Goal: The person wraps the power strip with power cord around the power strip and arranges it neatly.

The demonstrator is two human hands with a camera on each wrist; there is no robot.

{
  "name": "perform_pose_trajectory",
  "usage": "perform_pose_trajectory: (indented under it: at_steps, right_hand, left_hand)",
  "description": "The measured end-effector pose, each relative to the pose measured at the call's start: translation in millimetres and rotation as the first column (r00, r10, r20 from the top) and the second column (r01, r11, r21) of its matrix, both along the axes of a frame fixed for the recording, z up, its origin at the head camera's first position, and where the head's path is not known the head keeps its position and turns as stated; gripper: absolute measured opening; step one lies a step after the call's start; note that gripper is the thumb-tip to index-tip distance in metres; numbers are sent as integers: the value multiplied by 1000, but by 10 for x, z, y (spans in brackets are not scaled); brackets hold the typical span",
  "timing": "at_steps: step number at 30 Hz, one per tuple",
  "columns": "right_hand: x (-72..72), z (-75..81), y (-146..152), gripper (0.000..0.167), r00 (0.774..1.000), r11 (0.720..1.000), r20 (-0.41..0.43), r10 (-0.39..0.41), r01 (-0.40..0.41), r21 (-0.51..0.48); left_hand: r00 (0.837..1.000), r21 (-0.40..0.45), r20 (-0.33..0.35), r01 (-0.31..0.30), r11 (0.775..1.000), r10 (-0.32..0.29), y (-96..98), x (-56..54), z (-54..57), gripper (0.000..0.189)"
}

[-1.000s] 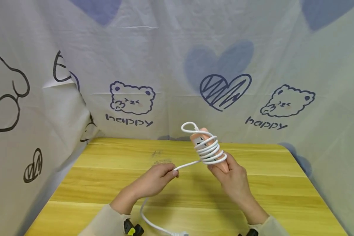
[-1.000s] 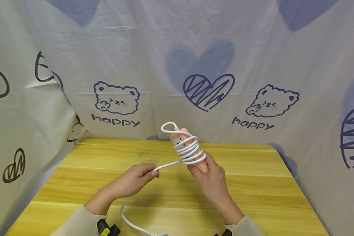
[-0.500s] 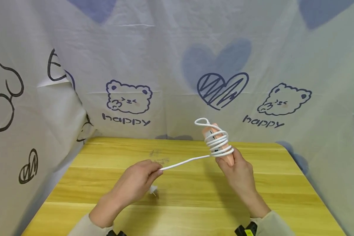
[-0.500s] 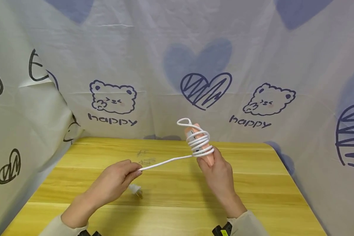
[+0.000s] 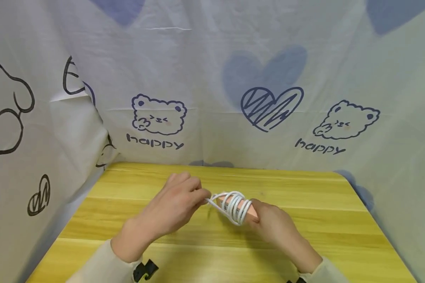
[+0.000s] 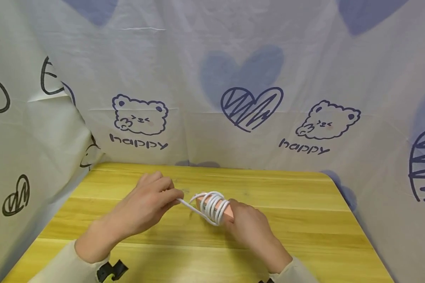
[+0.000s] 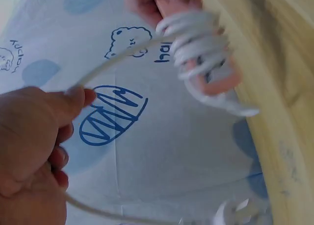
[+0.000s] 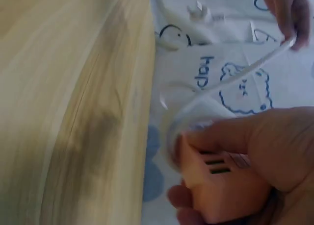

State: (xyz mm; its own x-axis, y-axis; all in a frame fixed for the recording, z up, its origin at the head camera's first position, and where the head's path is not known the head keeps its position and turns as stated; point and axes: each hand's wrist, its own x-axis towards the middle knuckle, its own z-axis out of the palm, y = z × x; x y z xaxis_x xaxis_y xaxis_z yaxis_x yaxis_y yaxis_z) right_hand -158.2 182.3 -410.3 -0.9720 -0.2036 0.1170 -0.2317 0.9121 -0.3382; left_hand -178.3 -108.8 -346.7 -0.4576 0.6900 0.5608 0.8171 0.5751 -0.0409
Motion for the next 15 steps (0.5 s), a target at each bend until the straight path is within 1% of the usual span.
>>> perform_pose_trajectory:
  at_steps: [3,5,8,11,13,15]
  right_hand:
    - [70,37,6,25,993,993,40,114,-115,29]
    - [100,62,23,24,976,978,64,207,-208,15]
    - [134,98,59,25,936,941,96,338,-336,-35]
    - [161,123,97,33,892,898,114,438,-428,-102]
    - [177,134,116,35,865,871,122,486,-468,-151]
    - [188,143,133,36,837,840,130,532,-501,-210]
  left_hand:
    - [999,-35,34,28,999,-27,29,-111,43,9]
    - [998,-46,53,46,998,-44,44,-187,49,10]
    - [993,-38,84,83,996,-80,69,-285,20,12]
    - [983,-1,124,138,990,-137,110,-358,-22,15]
    - [970,31,160,178,984,-180,143,-399,-52,14]
    - [952,58,216,209,976,-217,179,-436,-78,14]
